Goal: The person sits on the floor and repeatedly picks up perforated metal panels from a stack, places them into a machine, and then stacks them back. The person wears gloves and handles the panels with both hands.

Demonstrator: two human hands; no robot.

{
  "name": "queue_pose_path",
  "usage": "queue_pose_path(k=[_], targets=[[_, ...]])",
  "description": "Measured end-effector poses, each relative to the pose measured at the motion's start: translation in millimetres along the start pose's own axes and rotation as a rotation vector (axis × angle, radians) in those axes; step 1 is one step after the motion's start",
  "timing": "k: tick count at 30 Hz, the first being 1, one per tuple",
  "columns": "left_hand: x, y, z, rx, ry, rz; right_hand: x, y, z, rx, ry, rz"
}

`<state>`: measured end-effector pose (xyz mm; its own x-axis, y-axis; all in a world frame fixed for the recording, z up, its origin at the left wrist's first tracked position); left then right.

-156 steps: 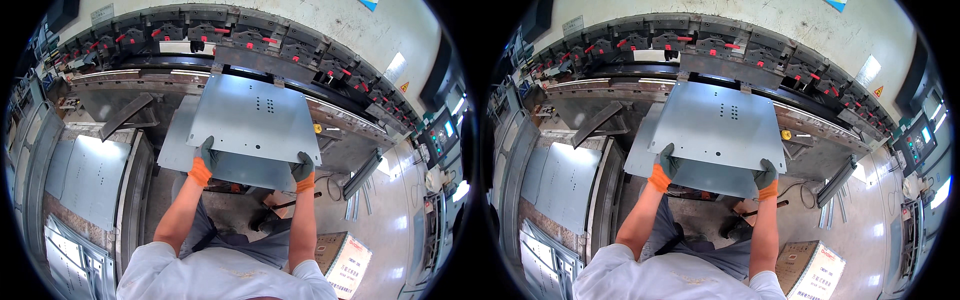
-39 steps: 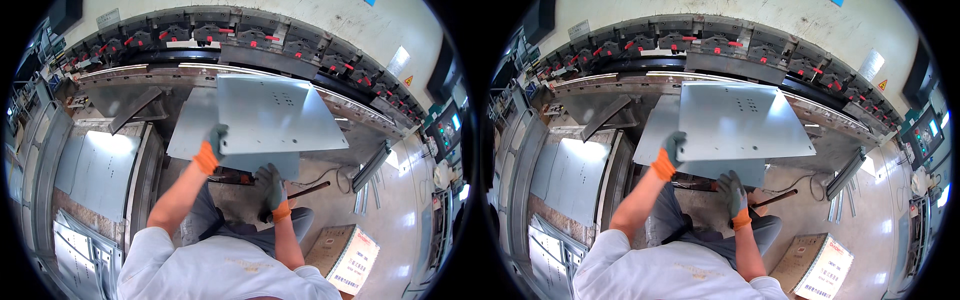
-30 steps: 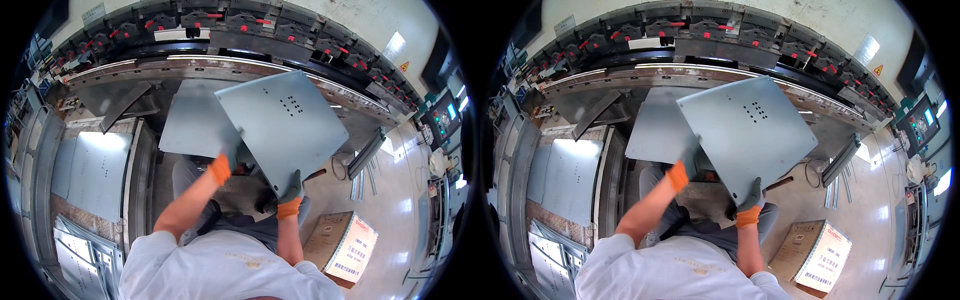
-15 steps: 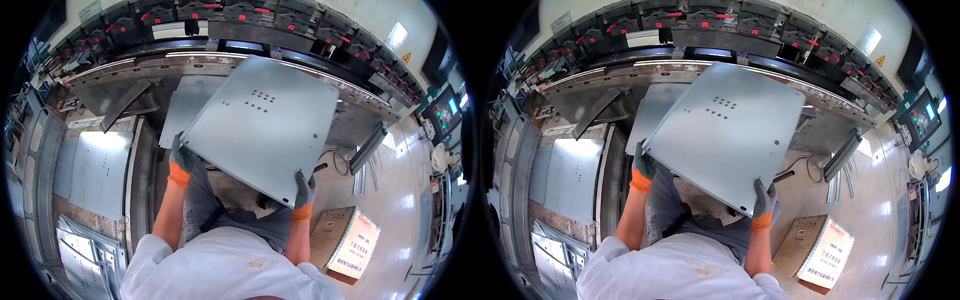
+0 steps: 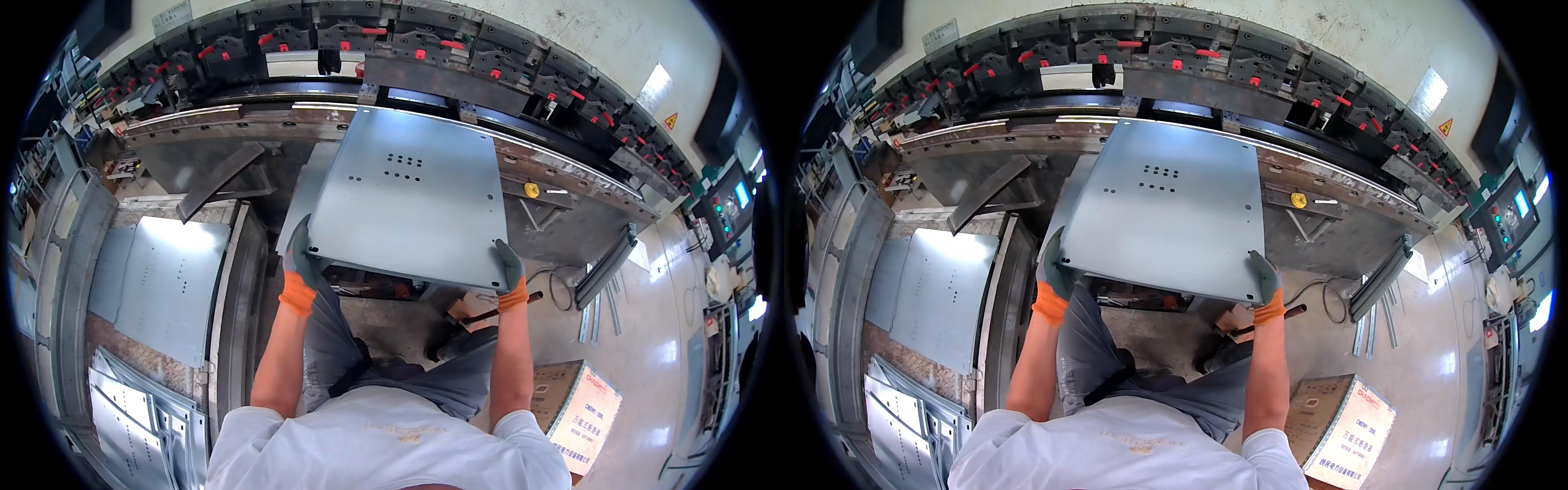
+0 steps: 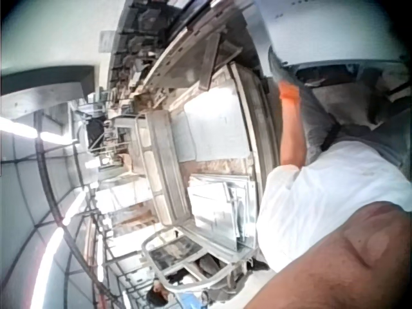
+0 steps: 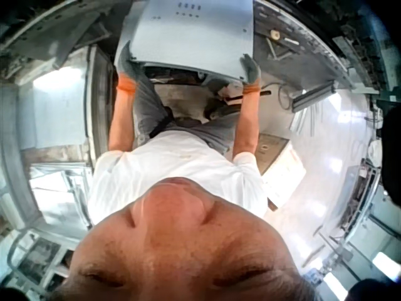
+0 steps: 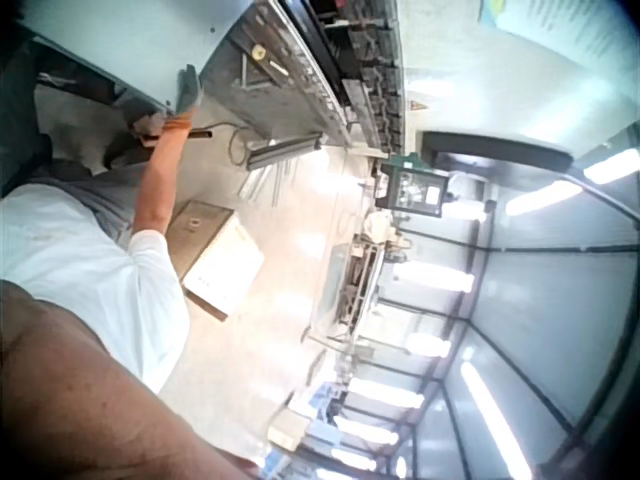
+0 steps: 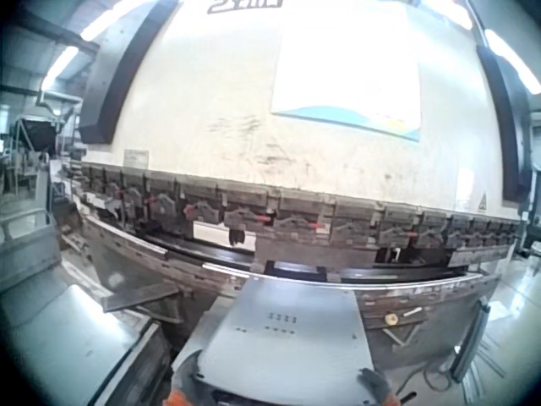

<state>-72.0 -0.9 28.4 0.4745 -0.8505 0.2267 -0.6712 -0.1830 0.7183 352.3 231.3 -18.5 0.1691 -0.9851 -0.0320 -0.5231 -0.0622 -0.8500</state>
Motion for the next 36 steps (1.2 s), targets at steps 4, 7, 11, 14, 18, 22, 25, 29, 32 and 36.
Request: queue_pose_path(k=[4, 7, 11, 14, 18, 22, 25, 29, 32, 36], targets=[[-10.1, -1.8, 1.3, -0.06, -0.003, -0.013, -7.2, -22.8, -33.0, 0.078, -0.041, -0.06], [-17.9, -7.7, -5.8, -0.046, 0.04, -0.015, -19.5, -28.2, -25.1, 0.046, -0.075, -0.109], [-21.7, -17.5, -14.7, -0.024, 0.074, -0.033, -33.6, -27.8, -16.7, 0.03, -0.078, -0.153], [-22.6, -21.0, -15.2, 0.019, 0.115, -0.067, -37.5, -26.4, -18.5, 0.034, -0.096, -0.166], [-22.5, -22.6, -15.9, -0.047, 0.072, -0.058, -44.6, -22.1, -2.8, 0.083, -0.089, -0.142], [-23.6, -20.3, -13.1, -0.081, 0.112, -0.057, -49.4, -18.6, -1.2, 0.099, -0.085, -0.148], [-28.8, -24.3, -13.1, -0.029, 0.149, -0.064, -55.0, -13.3, 18.6, 0.089, -0.067, -0.144], [-25.2, -21.3, -13.2, 0.006, 0.13, -0.09, -47.4, -21.2, -6.5, 0.087, -0.071, -0.154], [-24.7, -21.5, -16.6, 0.028, 0.109, -0.072, -45.0, -26.4, -8.6, 0.114, -0.06, -0.154], [-27.9, -22.3, -12.3, 0.042, 0.114, -0.096, -42.6, -28.2, -14.2, 0.098, -0.058, -0.165]])
Point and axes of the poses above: each hand's wrist, its own x-axis away from the middle knuckle, its own z-axis out of the back of the hand, y = z × x, the point moved 5 cm from there along -x, towards the middle knuckle, and after that the axes turned 10 degrees about z, right-handed, at the moved point
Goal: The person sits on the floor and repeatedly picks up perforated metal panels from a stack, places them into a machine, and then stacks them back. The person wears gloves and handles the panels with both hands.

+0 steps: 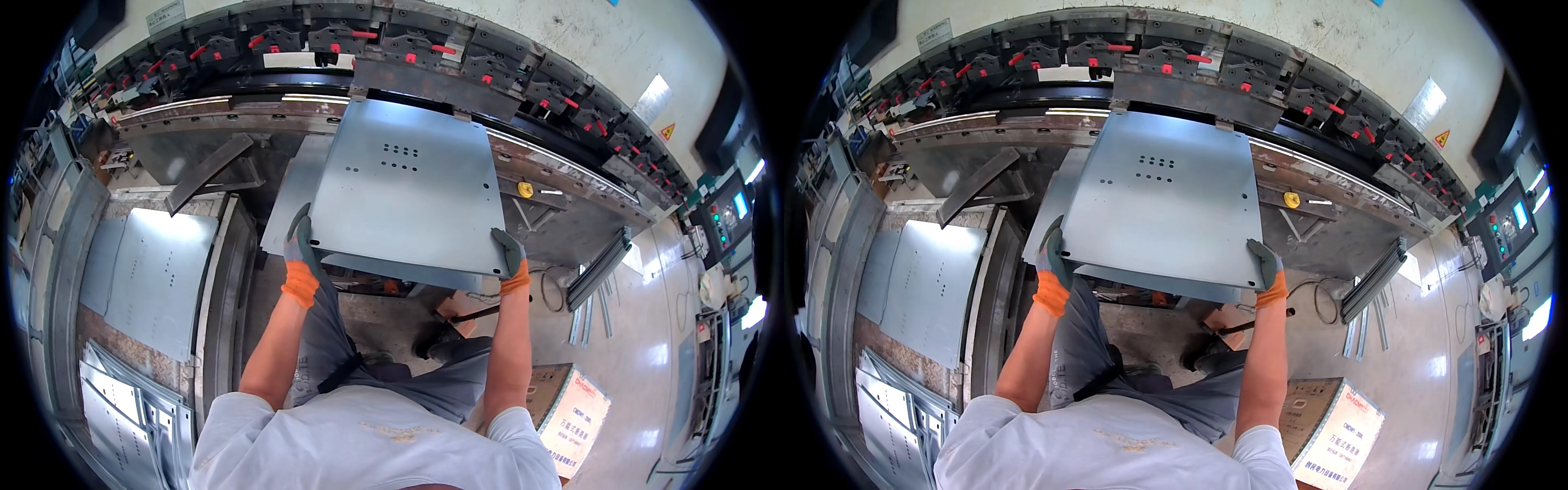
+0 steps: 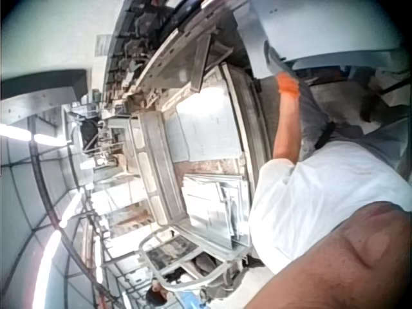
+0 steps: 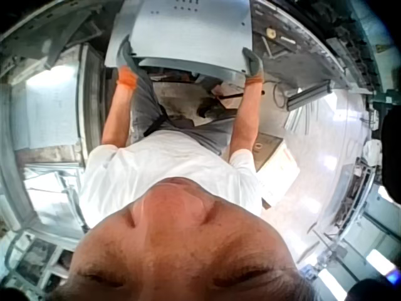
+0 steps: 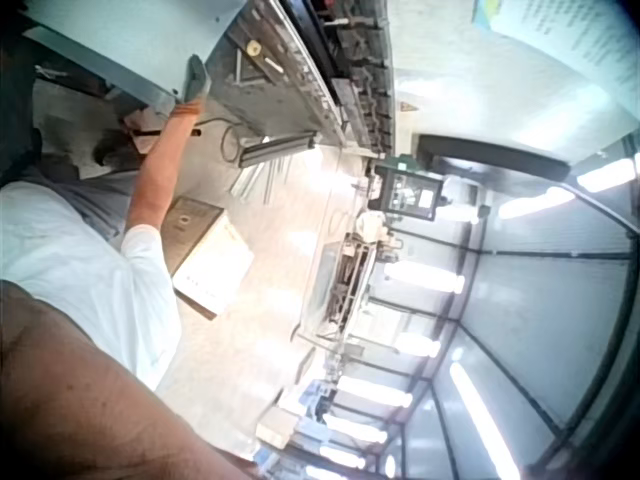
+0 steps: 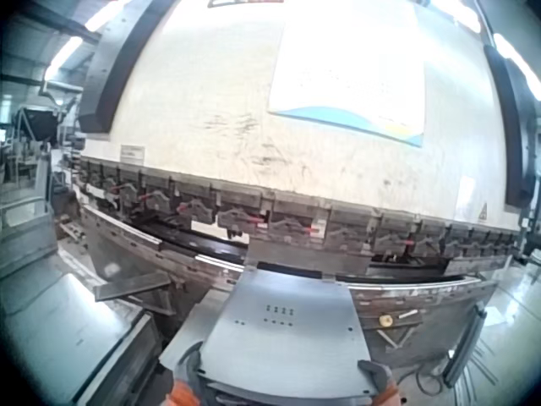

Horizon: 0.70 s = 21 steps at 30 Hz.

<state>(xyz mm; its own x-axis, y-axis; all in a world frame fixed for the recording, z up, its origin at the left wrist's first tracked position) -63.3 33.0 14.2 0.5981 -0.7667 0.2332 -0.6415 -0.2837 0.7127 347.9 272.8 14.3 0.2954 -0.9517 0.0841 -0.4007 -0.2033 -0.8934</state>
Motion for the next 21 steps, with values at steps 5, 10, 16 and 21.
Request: queue_pose_path(k=[5, 10, 16, 21], targets=[[6.2, 6.3, -6.8, -0.187, -0.016, -0.116, -2.8, 0.9, 11.4, 0.036, 0.015, 0.048], [12.1, 8.4, -11.2, -0.03, 0.036, 0.006, 1.1, 0.7, 3.9, 0.042, 0.017, 0.017], [0.2, -0.5, -3.6, -0.011, 0.082, 0.046, 3.7, -6.2, 4.6, 0.077, 0.044, 0.069], [-17.5, -7.8, 17.7, -0.248, 0.02, -0.106, -2.6, -3.0, 9.4, 0.088, 0.047, 0.066]])
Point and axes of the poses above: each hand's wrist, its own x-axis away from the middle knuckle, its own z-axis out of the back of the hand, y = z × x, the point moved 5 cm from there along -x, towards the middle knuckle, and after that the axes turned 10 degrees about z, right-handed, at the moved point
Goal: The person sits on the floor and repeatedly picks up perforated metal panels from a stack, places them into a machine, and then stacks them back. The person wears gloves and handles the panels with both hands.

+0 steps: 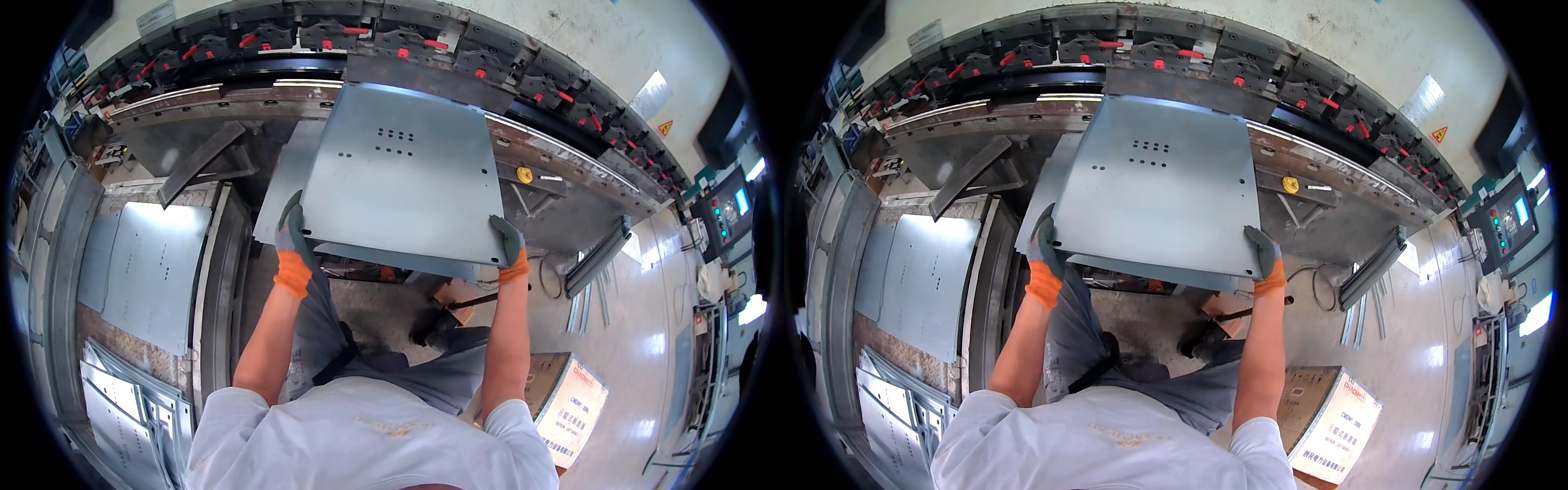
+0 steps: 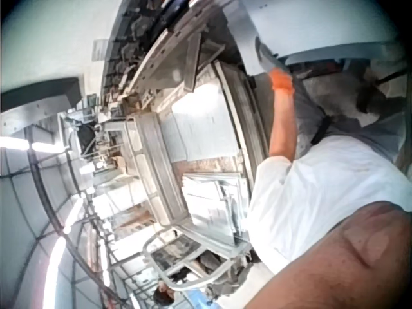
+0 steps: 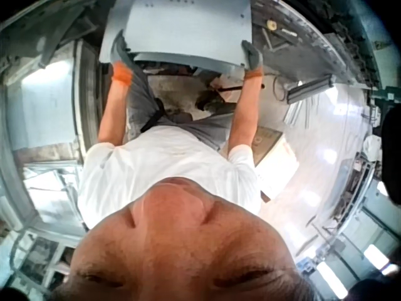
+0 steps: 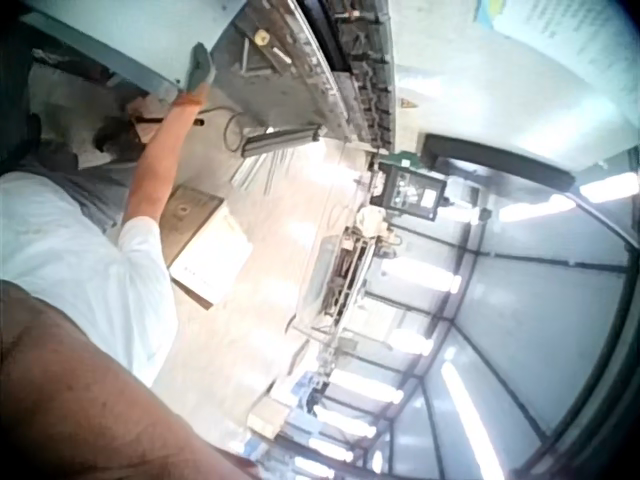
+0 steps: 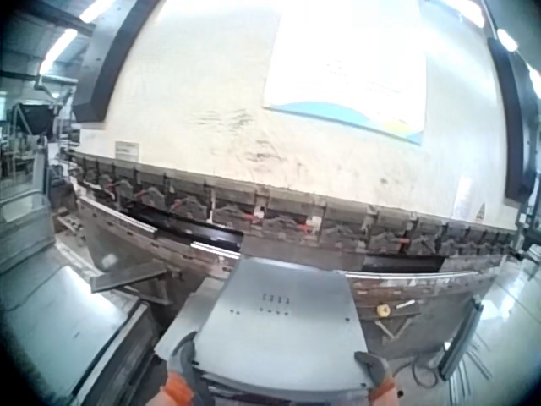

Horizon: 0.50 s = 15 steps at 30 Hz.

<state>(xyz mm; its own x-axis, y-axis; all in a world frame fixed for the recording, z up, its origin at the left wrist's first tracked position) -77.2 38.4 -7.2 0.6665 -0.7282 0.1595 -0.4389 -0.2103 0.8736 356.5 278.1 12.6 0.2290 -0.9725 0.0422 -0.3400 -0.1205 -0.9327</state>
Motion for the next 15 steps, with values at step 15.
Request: queue_pose_path(k=[15], targets=[[19.9, 87.8, -58.6, 0.297, -0.42, 0.01, 20.7, -40.3, -29.5, -0.622, -0.436, 0.152]])
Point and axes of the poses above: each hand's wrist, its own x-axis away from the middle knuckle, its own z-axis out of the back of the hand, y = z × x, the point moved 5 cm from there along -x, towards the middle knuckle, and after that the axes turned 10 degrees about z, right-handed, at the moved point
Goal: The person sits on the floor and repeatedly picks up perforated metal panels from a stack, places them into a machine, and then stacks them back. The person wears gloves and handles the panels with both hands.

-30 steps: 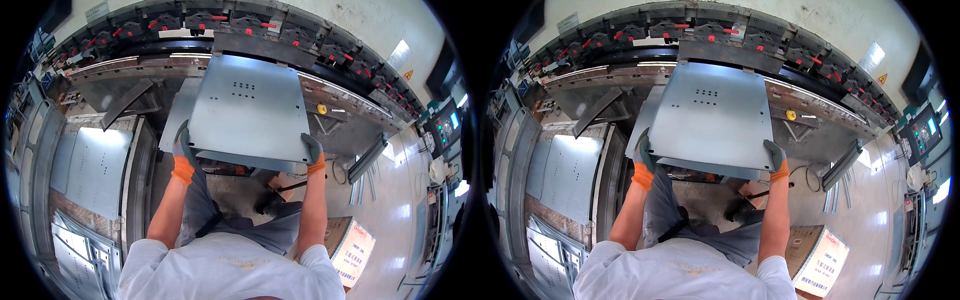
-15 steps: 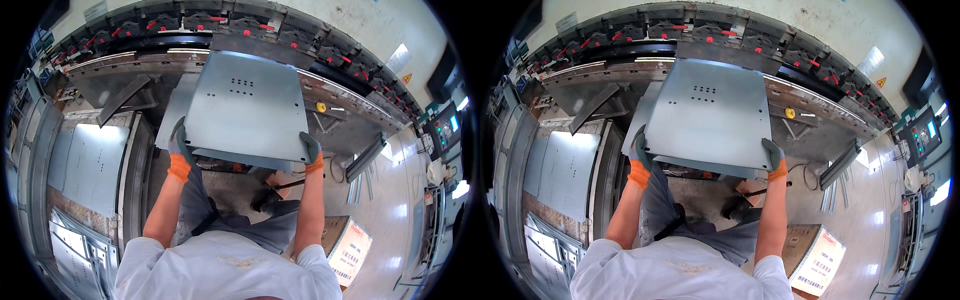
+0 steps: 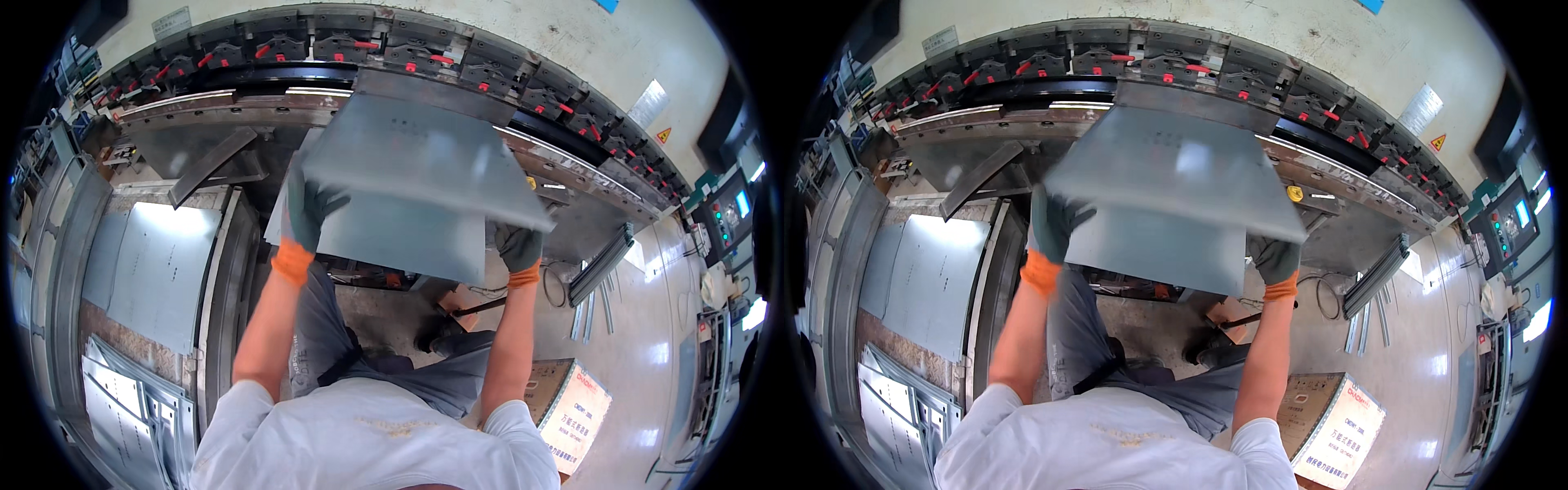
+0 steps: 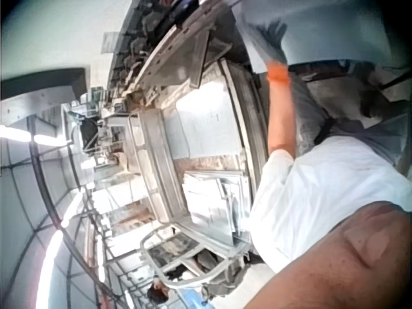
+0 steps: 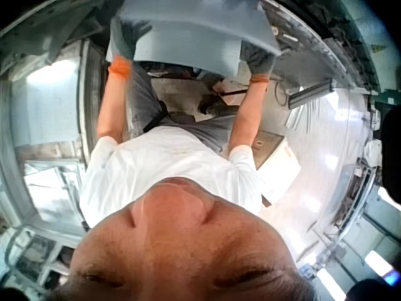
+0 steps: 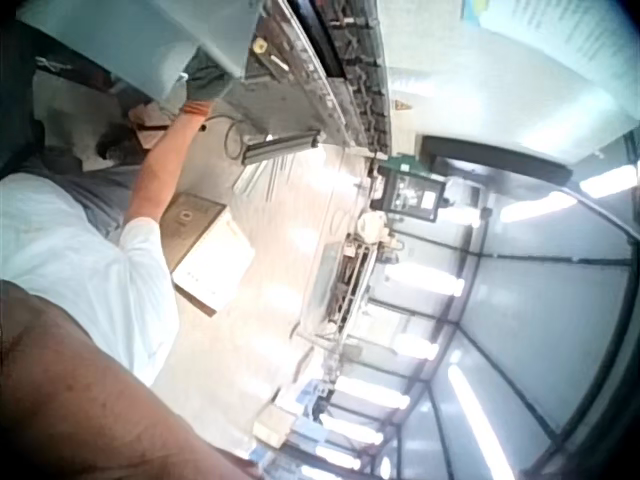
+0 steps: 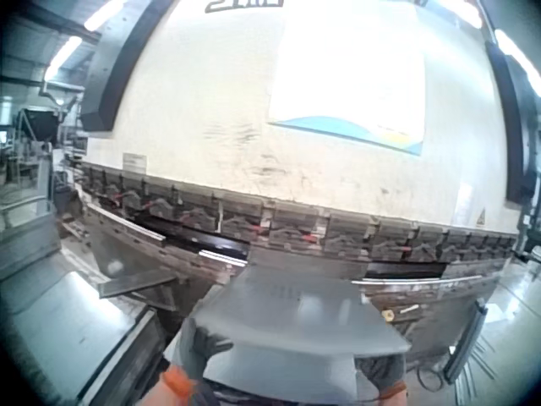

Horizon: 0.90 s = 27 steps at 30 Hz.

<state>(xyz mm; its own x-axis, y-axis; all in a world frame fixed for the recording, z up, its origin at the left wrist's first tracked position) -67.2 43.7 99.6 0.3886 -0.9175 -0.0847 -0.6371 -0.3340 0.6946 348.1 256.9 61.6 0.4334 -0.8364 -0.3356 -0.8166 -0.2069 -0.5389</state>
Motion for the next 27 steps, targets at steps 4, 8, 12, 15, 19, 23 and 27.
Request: queue_pose_path(k=[4, 8, 12, 15, 19, 23, 27], targets=[[-33.4, 74.0, -88.6, -0.208, -0.068, -0.212, 20.6, 0.6, -2.4, 0.071, 0.121, -0.096], [-89.3, 123.1, -112.8, -0.357, 0.104, -0.224, 50.9, 17.5, -9.4, 0.131, 0.148, -0.15], [-82.4, 121.2, -122.5, -0.351, 0.082, -0.22, 77.1, 33.3, -4.1, 0.145, 0.189, -0.183], [-80.1, 115.2, -107.3, -0.345, 0.057, -0.184, 85.2, 49.7, -7.5, 0.17, 0.188, -0.231], [-84.0, 112.1, -98.5, -0.169, -0.006, 0.067, 91.7, 57.4, -11.3, 0.206, 0.176, -0.27], [-92.1, 101.6, -95.6, -0.054, -0.01, 0.302, 97.6, 66.9, -15.0, 0.21, 0.161, -0.276], [-103.5, 91.8, -94.5, -0.038, -0.199, 0.469, 106.8, 81.7, -19.4, 0.238, 0.201, -0.296]])
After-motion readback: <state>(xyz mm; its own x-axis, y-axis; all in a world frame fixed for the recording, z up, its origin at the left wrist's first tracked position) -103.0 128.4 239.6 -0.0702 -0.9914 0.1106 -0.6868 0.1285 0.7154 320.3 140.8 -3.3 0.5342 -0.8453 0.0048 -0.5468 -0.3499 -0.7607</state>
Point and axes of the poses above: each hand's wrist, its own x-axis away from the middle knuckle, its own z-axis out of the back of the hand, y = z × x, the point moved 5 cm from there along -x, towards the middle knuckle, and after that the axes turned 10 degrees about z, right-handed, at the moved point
